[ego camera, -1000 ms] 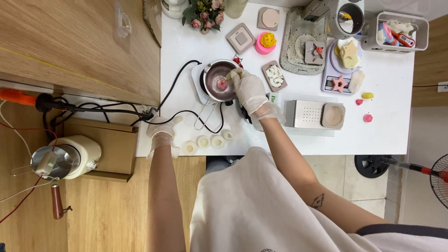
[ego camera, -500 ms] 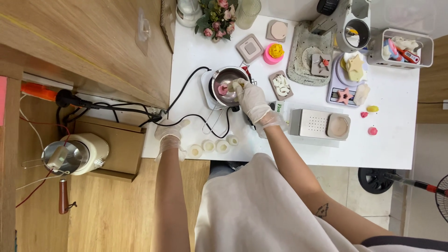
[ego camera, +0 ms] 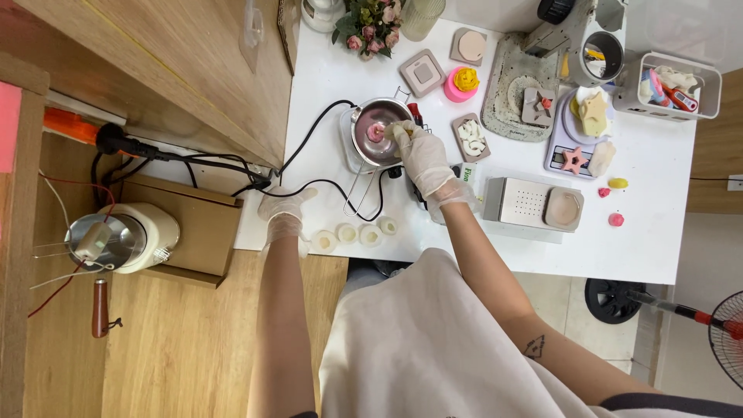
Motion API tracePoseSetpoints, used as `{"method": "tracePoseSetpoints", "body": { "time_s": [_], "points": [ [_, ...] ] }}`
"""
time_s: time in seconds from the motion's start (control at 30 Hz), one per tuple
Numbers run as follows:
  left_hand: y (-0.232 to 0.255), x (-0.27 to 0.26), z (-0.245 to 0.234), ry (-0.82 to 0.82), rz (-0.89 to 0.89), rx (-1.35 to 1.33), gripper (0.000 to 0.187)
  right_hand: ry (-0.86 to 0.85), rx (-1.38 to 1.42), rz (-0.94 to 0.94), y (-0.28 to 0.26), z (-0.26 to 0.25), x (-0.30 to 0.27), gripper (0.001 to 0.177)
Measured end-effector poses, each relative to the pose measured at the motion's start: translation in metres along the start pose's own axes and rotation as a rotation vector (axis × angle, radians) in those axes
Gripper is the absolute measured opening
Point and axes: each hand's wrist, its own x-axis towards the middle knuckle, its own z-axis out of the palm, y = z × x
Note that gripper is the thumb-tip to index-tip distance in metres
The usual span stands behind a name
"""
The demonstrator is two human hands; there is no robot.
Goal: The person is melting wax in a small pot and preparing silicone molds for candle making.
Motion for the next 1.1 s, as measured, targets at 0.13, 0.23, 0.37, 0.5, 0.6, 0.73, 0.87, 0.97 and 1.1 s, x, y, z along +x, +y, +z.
{"method": "tracePoseSetpoints", "body": {
  "time_s": [0.13,0.23,0.37,0.5,0.6,0.73,0.87,0.97,1.1],
  "points": [
    [-0.003,0.009,0.007,0.005,0.011,-0.002,0.089,-0.017,-0.036,0.008,-0.011,-0.005,-0.004,0.027],
    [-0.002,0.008,0.004,0.022,0.011,-0.002,0.088,0.008,-0.141,0.012,-0.012,-0.008,0.001,0.029],
    [0.002,-0.006,-0.003,-0.019,-0.006,0.017,0.086,0.007,-0.024,0.053,-0.006,-0.008,0.002,0.029],
    [-0.002,0.003,0.003,-0.006,0.006,0.023,0.084,0.02,-0.038,0.062,-0.017,-0.013,0.002,0.032],
    [-0.002,0.005,0.002,-0.017,0.013,0.018,0.086,0.012,0.012,0.078,-0.018,-0.008,-0.002,0.031],
    [-0.001,0.006,0.004,-0.004,-0.009,0.007,0.087,0.006,0.048,0.079,-0.012,-0.004,0.006,0.031],
    [-0.002,0.005,0.005,-0.02,-0.003,0.026,0.088,0.061,-0.165,-0.066,-0.002,-0.002,0.012,0.03],
    [-0.006,0.005,0.006,-0.027,-0.001,0.033,0.089,0.058,-0.217,-0.072,-0.011,-0.002,0.013,0.03],
    [-0.003,0.004,0.01,-0.021,0.011,0.034,0.089,0.052,-0.206,-0.109,-0.011,-0.005,0.018,0.029]
  ]
}}
